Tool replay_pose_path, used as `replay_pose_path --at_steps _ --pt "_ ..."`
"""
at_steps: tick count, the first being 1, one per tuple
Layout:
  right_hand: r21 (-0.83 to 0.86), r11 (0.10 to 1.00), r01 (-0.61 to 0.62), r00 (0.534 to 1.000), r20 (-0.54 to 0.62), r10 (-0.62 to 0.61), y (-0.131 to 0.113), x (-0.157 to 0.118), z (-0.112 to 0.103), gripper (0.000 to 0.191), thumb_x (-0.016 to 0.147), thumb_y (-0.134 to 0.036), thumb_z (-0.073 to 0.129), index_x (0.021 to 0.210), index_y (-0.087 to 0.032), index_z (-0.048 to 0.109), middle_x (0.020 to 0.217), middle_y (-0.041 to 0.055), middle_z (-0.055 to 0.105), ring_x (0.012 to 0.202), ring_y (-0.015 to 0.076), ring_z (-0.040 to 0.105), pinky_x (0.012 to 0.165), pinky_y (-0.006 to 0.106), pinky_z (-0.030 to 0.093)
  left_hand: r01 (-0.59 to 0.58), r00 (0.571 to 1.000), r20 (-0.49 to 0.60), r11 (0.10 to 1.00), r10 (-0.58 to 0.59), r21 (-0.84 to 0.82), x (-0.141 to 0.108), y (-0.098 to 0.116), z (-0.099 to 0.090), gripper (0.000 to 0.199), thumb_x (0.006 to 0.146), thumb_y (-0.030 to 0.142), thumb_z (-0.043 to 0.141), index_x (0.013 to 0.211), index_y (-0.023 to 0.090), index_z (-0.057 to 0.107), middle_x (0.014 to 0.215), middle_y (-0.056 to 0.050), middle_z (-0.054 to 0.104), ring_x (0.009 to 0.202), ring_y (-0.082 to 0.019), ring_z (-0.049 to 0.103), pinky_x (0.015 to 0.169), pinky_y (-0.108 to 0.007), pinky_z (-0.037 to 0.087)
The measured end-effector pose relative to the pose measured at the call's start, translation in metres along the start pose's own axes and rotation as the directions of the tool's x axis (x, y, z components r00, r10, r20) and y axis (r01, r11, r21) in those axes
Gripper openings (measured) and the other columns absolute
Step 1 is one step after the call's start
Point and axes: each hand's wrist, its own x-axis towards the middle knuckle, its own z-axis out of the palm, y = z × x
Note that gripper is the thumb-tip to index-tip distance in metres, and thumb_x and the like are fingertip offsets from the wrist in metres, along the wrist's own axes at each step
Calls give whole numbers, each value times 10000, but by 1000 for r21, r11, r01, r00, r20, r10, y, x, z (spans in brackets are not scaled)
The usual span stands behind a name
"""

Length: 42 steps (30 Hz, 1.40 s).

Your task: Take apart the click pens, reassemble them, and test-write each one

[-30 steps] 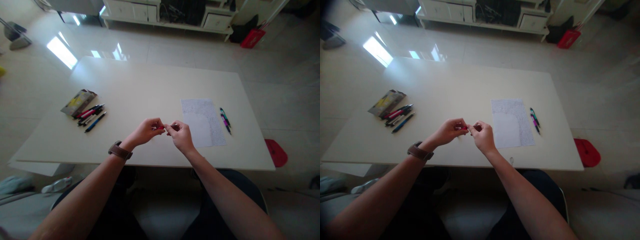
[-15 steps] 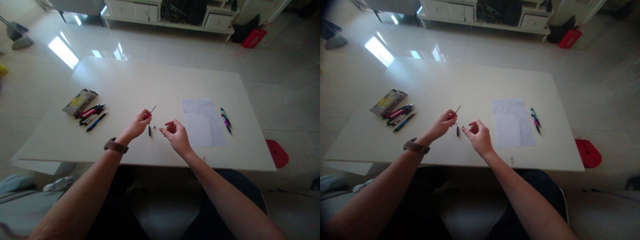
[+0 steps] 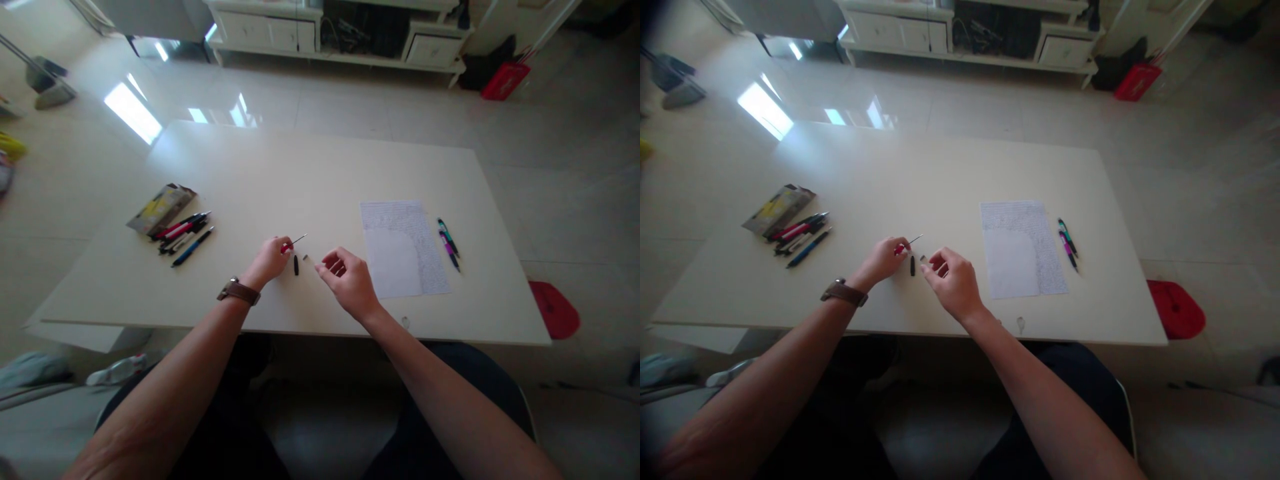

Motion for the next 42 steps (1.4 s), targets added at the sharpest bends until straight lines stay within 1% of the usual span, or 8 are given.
replay_pose_path --at_steps 8,11,14,19,24,28,34,42 --pt "-43 999 8 1000 6 -8 1 -1 -1 129 862 -312 634 782 -215 604 716 0 652 599 132 591 584 275 465 22 997 -75 999 -24 -27 3 -4 0 67 781 190 607 729 162 638 747 -50 539 644 -154 455 611 -277 361" --pt "-58 998 -2 1000 -17 1 3 1 -1 122 876 -308 611 798 -215 602 713 7 644 620 143 595 601 285 470 2 999 31 970 6 -244 -1 15 -7 122 822 264 599 751 166 613 667 -10 530 598 -129 439 565 -252 332" --pt "-9 1000 -10 997 -81 9 7 4 1 125 875 -325 625 908 -206 607 838 38 666 688 151 614 646 293 498 -39 973 173 842 155 -538 -10 42 -15 168 840 337 618 836 169 607 620 34 495 541 -93 401 509 -220 292" --pt "138 990 -18 990 -135 37 14 10 5 192 874 -378 648 936 -198 622 877 51 684 782 167 650 735 313 532 -70 940 193 713 282 -698 -21 74 -22 185 834 336 654 863 157 613 575 56 442 518 -70 392 476 -196 271" --pt "251 967 -53 987 -136 89 19 14 8 192 839 -371 687 846 -183 646 801 50 700 753 174 668 735 329 552 -45 941 200 684 274 -728 -24 76 -20 220 842 357 671 856 152 591 599 40 500 501 -57 383 448 -187 255" --pt "309 950 -36 969 -222 109 19 17 5 200 839 -371 684 903 -194 617 803 31 693 743 167 685 733 330 563 -97 939 154 666 308 -739 -27 75 -21 237 892 388 623 985 174 584 799 -6 596 570 -65 447 487 -190 331" --pt "274 960 59 926 -374 50 16 24 -13 168 861 -335 654 933 -216 561 818 11 663 794 168 694 767 335 559 -192 944 124 815 306 -547 -29 72 -25 294 975 407 455 967 178 640 786 -10 595 623 -99 453 556 -217 353" --pt "272 959 75 933 -359 29 22 24 -21 176 851 -340 674 918 -217 567 834 3 646 796 160 684 761 322 546 -310 922 104 870 374 -384 -29 72 -21 284 979 372 441 944 189 655 765 -9 613 677 -127 511 626 -243 369"
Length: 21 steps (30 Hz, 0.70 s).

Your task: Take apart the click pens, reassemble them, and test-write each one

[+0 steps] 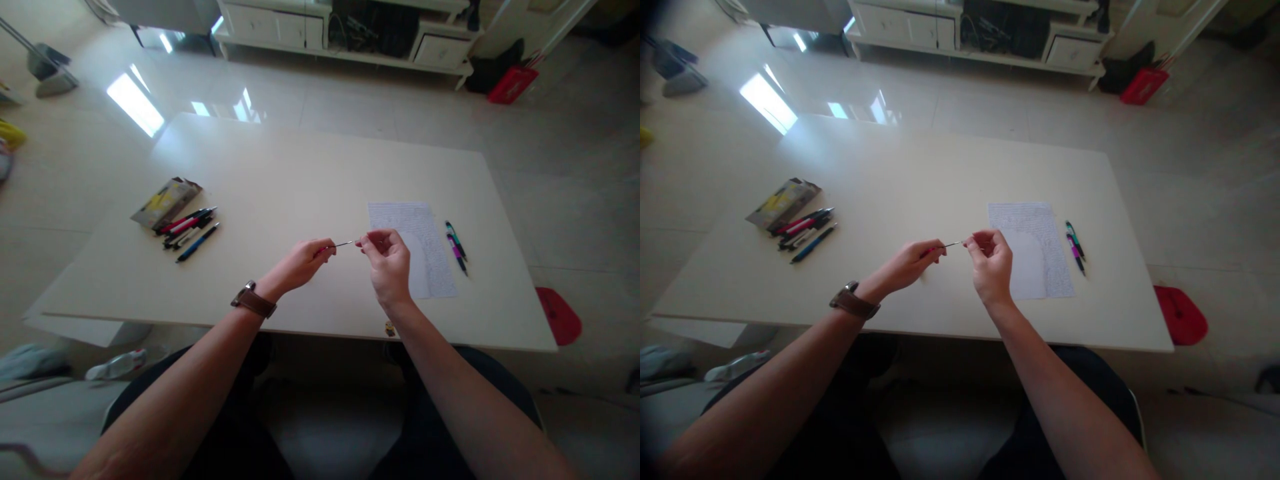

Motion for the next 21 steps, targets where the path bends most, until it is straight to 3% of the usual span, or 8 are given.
replay_pose_path --at_steps 14,21 --pt "1 997 -74 993 90 73 4 -6 9 195 805 -309 696 919 -215 569 865 20 672 806 163 682 778 330 557 -7 1000 26 1000 7 -3 0 3 2 274 976 363 452 939 186 657 759 -5 611 653 -119 497 623 -241 369" --pt "-5 992 -127 983 136 126 -5 -11 9 353 756 -273 752 1042 -232 549 989 30 671 753 140 657 695 297 544 32 999 -2 999 -32 9 -2 6 -2 268 978 388 465 878 188 614 630 43 475 584 -102 400 549 -235 294"
